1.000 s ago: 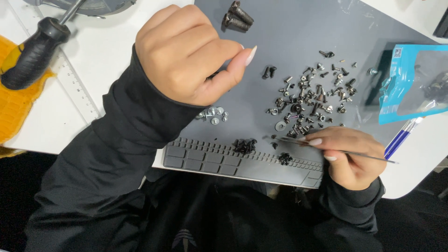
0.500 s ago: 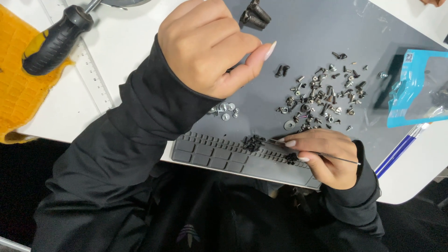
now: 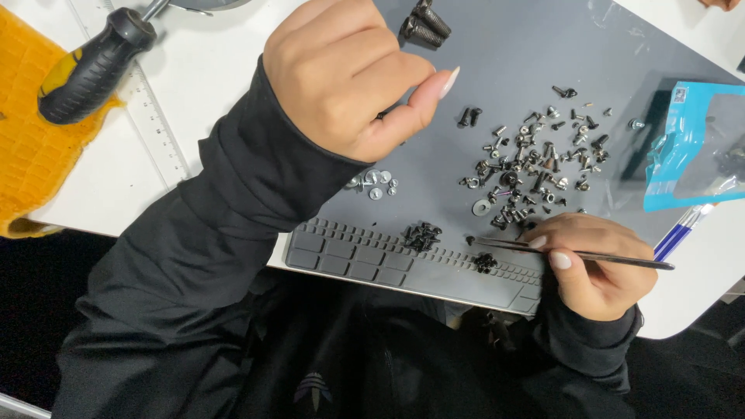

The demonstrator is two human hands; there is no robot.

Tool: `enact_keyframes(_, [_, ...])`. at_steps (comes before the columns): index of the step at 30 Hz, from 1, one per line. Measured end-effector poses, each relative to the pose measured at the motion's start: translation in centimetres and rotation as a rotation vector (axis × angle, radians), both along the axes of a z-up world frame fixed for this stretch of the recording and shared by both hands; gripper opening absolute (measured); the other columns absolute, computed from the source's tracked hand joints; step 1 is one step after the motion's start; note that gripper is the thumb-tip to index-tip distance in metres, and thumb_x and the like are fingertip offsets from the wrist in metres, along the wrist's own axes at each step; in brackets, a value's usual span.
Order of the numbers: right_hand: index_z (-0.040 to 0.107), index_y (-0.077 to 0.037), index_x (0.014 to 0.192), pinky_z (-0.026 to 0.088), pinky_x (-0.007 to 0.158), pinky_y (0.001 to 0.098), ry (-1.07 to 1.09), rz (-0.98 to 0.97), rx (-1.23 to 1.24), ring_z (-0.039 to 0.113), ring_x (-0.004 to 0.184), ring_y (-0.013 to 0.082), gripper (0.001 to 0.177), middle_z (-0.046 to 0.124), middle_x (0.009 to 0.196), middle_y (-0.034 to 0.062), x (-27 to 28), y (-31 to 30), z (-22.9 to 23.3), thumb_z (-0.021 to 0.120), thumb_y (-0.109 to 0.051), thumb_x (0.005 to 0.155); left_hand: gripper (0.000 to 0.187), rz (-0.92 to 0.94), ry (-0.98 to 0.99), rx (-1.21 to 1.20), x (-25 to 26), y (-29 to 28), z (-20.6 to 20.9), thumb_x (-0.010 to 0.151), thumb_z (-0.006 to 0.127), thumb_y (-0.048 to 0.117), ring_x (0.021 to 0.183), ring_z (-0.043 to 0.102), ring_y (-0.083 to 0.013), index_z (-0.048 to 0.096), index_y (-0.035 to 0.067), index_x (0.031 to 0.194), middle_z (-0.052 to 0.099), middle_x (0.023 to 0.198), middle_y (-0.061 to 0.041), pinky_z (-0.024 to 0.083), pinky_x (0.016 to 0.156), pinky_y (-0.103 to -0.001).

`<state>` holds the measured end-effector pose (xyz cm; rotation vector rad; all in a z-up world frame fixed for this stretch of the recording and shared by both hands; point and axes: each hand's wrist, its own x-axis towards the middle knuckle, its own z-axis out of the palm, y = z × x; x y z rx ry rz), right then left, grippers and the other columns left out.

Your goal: The person uses tweezers to pick up and sort small screws and washers on a gray mat. They move the hardware into separate piles and occasionally adjust the position of the items with their fingers.

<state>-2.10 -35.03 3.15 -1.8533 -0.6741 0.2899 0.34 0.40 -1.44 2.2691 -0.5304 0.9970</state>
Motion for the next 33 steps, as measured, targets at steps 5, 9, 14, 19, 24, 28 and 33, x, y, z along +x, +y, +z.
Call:
enact_keyframes(5, [0.056,0.007,0.083,0.057,0.061,0.0404,-0.099,0.008,-0.062,0.066,0.058,0.0338,0.017,0.062,0.069,0.0220,0.2,0.6,0.5,0.058,-0.004,0.096,0.030,0.003,0.022,0.003,-0.1,0.0,0.1,0.105,0.082,0.012,0.063,0.046,-0.0234,0.070,0.012,0.078,0.051,0.067,0.000,0.031,0.057,-0.035])
enact_keyframes(9, [0.059,0.004,0.081,0.057,0.065,0.0402,-0.115,0.024,-0.150,0.067,0.061,0.0314,0.017,0.064,0.071,0.0191,0.0,1.0,1.3,0.060,-0.004,0.096,0.031,0.000,0.008,0.000,0.0,0.0,-0.2,0.104,0.084,0.013,0.062,0.045,-0.0225,0.069,0.013,0.076,0.049,0.066,0.000,0.031,0.056,-0.034])
enact_keyframes(14, [0.059,0.004,0.084,0.054,0.058,0.0382,-0.091,0.092,-0.099,0.065,0.057,0.0318,0.015,0.062,0.069,0.0198,0.1,0.8,0.9,0.059,-0.006,0.096,0.029,0.002,-0.008,0.008,0.1,0.0,-0.3,0.103,0.084,0.012,0.062,0.044,-0.0221,0.070,0.013,0.077,0.049,0.066,0.000,0.030,0.056,-0.034])
enact_keyframes(19, [0.061,0.003,0.085,0.058,0.061,0.0383,-0.088,0.144,-0.109,0.067,0.059,0.0307,0.013,0.067,0.073,0.0186,0.3,0.6,0.8,0.061,-0.006,0.095,0.029,0.008,-0.009,0.007,0.1,0.0,-0.3,0.103,0.084,0.013,0.062,0.045,-0.0218,0.070,0.013,0.077,0.048,0.066,0.000,0.030,0.056,-0.033])
enact_keyframes(24, [0.061,0.003,0.083,0.057,0.059,0.0378,-0.125,0.159,-0.122,0.067,0.059,0.0306,0.014,0.066,0.072,0.0175,0.4,1.2,1.0,0.061,-0.003,0.095,0.030,0.001,-0.026,0.012,0.1,0.1,-0.4,0.103,0.084,0.013,0.062,0.044,-0.0216,0.070,0.014,0.076,0.047,0.066,0.001,0.030,0.055,-0.033])
enact_keyframes(28, [0.061,0.003,0.085,0.050,0.053,0.0350,-0.099,0.190,-0.118,0.062,0.055,0.0294,0.011,0.063,0.069,0.0156,0.4,1.1,0.8,0.062,-0.001,0.095,0.030,-0.003,-0.006,0.017,0.0,0.1,-0.4,0.104,0.084,0.013,0.062,0.045,-0.0219,0.070,0.013,0.077,0.048,0.066,0.000,0.031,0.055,-0.033])
enact_keyframes(33, [0.060,0.002,0.085,0.050,0.053,0.0353,-0.108,0.208,-0.121,0.063,0.055,0.0296,0.011,0.062,0.068,0.0154,0.5,1.1,0.9,0.061,-0.002,0.096,0.030,-0.016,0.015,0.015,-0.1,0.1,-0.2,0.105,0.084,0.012,0.063,0.044,-0.0227,0.070,0.013,0.078,0.048,0.067,0.000,0.031,0.056,-0.034])
